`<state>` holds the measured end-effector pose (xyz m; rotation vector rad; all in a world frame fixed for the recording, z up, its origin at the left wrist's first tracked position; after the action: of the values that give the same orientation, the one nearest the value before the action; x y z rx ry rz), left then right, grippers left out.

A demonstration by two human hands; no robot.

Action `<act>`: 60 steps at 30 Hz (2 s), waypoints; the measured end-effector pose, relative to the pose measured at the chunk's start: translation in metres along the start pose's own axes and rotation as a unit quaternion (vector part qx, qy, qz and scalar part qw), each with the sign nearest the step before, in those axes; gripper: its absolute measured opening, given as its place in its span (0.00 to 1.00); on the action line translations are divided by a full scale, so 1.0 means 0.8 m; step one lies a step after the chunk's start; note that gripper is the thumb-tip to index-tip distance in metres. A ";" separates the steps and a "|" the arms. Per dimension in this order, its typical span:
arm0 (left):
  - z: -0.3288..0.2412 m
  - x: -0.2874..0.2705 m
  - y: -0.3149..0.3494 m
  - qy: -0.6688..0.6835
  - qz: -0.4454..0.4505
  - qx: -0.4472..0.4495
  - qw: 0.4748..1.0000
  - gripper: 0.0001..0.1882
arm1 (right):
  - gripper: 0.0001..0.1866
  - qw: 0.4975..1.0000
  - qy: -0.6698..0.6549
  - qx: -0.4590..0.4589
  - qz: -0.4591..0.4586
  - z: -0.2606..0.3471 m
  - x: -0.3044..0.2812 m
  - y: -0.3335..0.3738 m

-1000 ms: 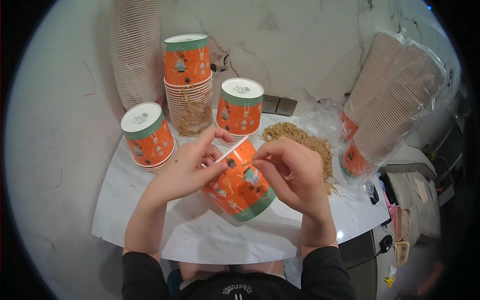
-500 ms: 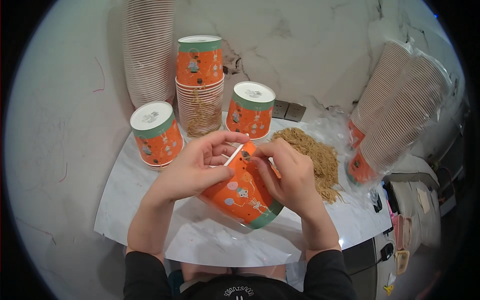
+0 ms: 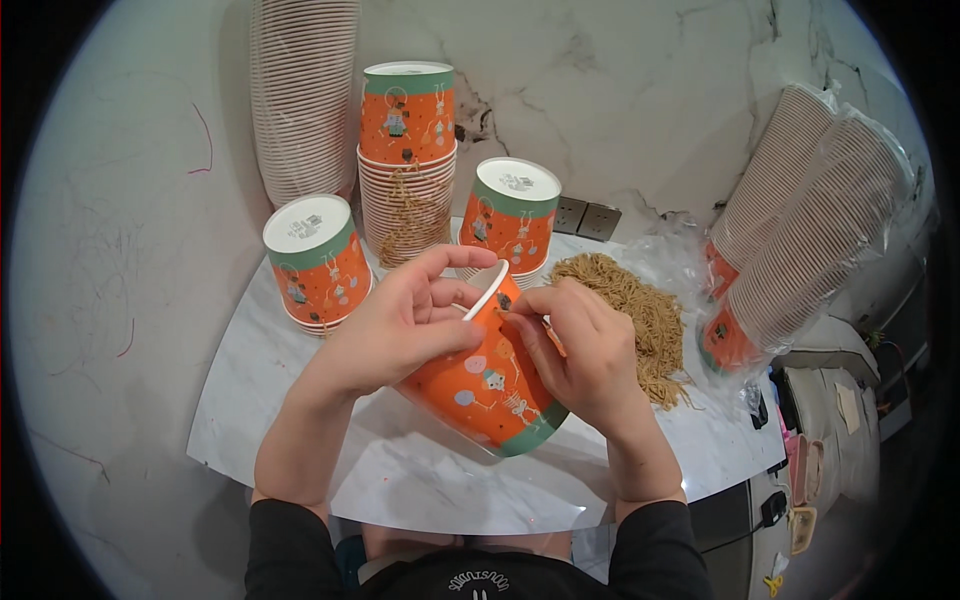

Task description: Bundling paper cups and containers using rubber bands at a workshop table.

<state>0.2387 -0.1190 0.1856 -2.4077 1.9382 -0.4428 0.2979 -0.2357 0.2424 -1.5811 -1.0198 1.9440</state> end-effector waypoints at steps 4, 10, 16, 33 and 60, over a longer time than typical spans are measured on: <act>0.020 -0.017 -0.008 0.122 -0.031 -0.047 0.991 0.23 | 0.10 1.000 0.018 0.001 -0.021 -0.002 -0.001 0.001; 0.034 -0.011 -0.015 0.121 -0.006 -0.029 0.992 0.14 | 0.10 0.999 0.027 0.004 -0.038 -0.004 -0.002 0.000; 0.028 -0.022 -0.013 -0.001 -0.055 -0.013 0.998 0.09 | 0.10 0.999 -0.028 0.018 -0.023 -0.014 0.001 -0.001; -0.016 0.038 -0.010 -0.638 -0.078 0.140 0.753 0.04 | 0.09 0.912 -0.286 0.272 0.113 -0.099 0.049 0.031; 0.075 -0.043 -0.031 -0.417 0.063 -0.174 0.890 0.08 | 0.09 0.907 -0.255 0.205 0.263 -0.098 0.090 0.039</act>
<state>0.2700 -0.0896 0.1258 -2.0436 1.7941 0.8760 0.3580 -0.1823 0.1664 -1.2031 -0.2929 2.8121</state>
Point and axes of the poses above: each hand's wrist, its own y-axis away from the middle knuckle, its own x-axis out of the palm, z = x × y, the point moved 10 cm from there along -y, towards the middle knuckle, and after that the axes turned 5 degrees about z, right-handed, at the moved point
